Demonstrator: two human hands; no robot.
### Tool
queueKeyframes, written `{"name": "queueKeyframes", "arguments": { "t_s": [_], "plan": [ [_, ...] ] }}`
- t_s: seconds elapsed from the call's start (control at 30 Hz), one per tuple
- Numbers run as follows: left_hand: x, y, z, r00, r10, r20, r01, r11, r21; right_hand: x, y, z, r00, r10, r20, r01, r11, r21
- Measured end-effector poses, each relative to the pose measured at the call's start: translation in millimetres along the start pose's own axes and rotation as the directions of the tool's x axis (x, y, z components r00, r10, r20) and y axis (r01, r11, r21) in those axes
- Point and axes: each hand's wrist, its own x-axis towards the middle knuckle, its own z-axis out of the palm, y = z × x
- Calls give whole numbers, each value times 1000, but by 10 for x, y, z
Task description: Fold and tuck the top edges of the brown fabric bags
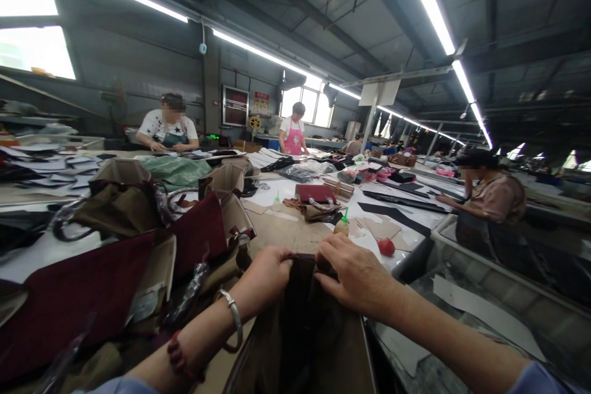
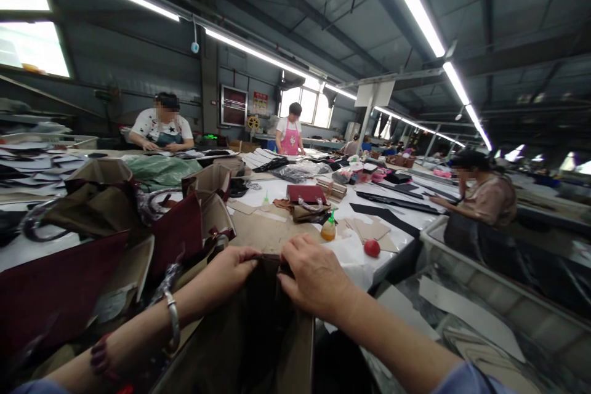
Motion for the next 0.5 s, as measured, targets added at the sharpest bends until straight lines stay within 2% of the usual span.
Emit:
{"name": "queueKeyframes", "arguments": {
  "t_s": [0.17, 0.37, 0.5],
  "plan": [
    [2, 14, -32, 1000, 15, -4, -14, 1000, 22, 50, -113, 7, 999, 53, -7, -53, 997, -61],
    [-3, 4, -67, 999, 35, 25, -36, 999, 20, 60, -71, 76, 996, -92, 3, 92, 996, 7],
    [1, -16, -62, 998, 45, 51, -43, 998, -35, 74, -54, 85, 999, -10, -45, 8, 999, -51]
  ]
}}
